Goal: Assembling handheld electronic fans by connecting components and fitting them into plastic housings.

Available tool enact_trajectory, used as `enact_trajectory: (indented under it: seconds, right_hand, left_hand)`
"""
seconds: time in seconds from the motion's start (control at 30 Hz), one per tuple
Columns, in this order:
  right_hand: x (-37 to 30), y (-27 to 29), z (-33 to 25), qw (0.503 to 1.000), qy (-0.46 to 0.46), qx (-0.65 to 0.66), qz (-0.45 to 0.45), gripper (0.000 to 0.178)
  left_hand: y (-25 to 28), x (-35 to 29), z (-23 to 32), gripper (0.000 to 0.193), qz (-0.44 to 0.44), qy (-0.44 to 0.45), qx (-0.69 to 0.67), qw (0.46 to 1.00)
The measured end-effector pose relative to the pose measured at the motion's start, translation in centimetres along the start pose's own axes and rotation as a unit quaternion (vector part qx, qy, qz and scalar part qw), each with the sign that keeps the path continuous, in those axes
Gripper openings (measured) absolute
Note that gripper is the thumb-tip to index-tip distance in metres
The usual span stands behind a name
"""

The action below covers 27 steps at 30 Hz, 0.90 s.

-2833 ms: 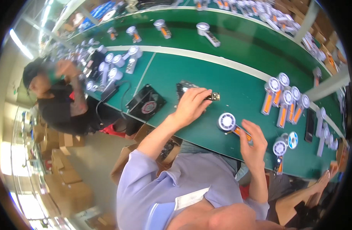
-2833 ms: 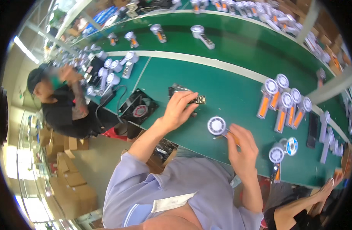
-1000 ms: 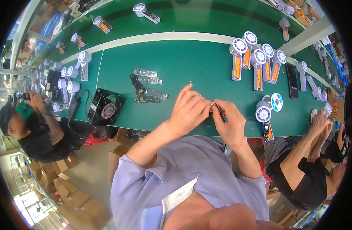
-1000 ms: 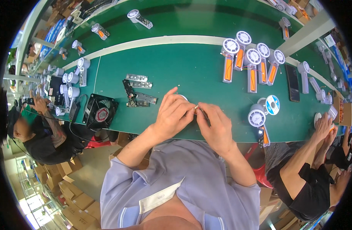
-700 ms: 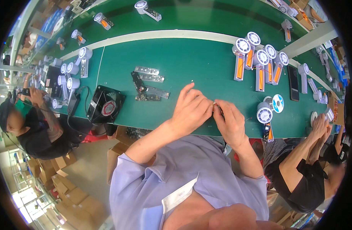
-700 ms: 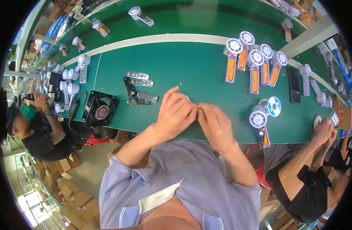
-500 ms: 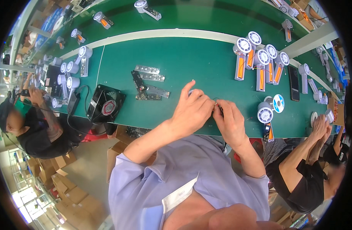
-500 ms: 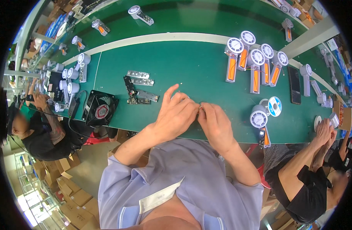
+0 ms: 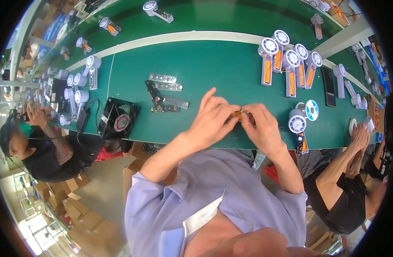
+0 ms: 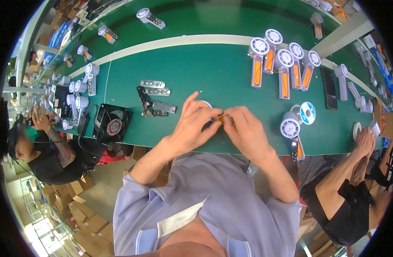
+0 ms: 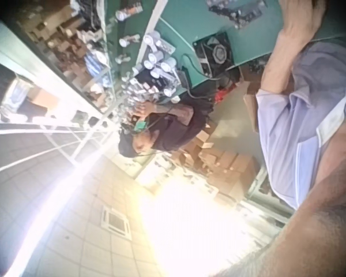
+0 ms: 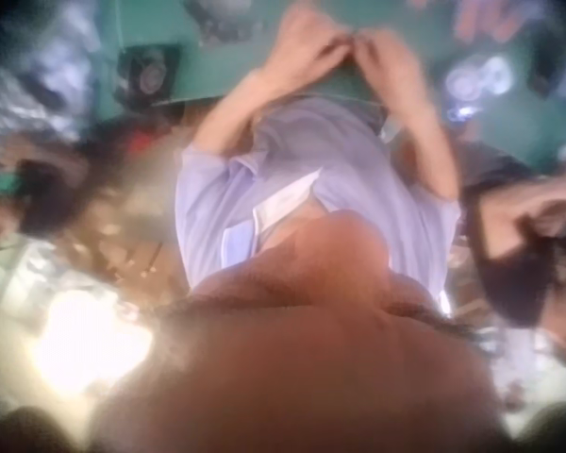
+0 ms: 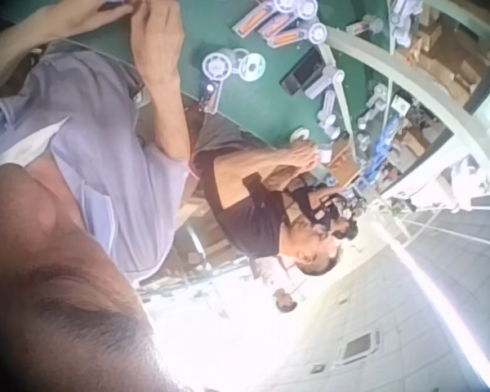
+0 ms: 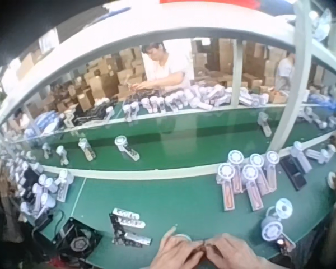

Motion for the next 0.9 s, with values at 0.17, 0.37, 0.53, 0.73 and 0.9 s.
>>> enact_trajectory:
  seconds: [0.17,0.37,0.53,0.73,0.9]
  right_hand:
    - [0.9,0.8,2.1,0.999,-0.046,-0.015,0.021,0.019]
    - [0.6,-0.5,4.2,0.984,-0.135,0.113,-0.001,0.016]
    - [0.1,-0.1,3.9,0.969,-0.181,0.165,0.016,0.014]
    - [-0.5,-0.3,3.3,0.972,-0.196,0.127,-0.005,0.015]
    - [-1.0,0.2,1.4,0.995,-0.087,0.038,0.029,0.019]
  left_hand:
    - [0.2,-1.5,-0.3,0.048,-0.038,-0.032,0.049,0.998]
    - [-0.8,-2.2,0.3,0.037,-0.058,-0.134,0.12,0.982]
    - [-0.9,-2.5,0.7,0.032,-0.023,-0.169,0.101,0.98]
    - [-0.7,-1.3,-0.1,0.028,0.03,-0.083,0.011,0.996]
    - [-0.3,-0.6,-0.5,0.025,0.036,-0.013,-0.001,0.999]
Point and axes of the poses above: each hand's wrist, its own x-axis towards the middle knuckle, its own y-axis out of the back of the hand, z = x × y, the point moved 9 cm from there along x, towards the middle knuckle, and after that the axes turned 7 degrees about x, right-handed, at the moved point
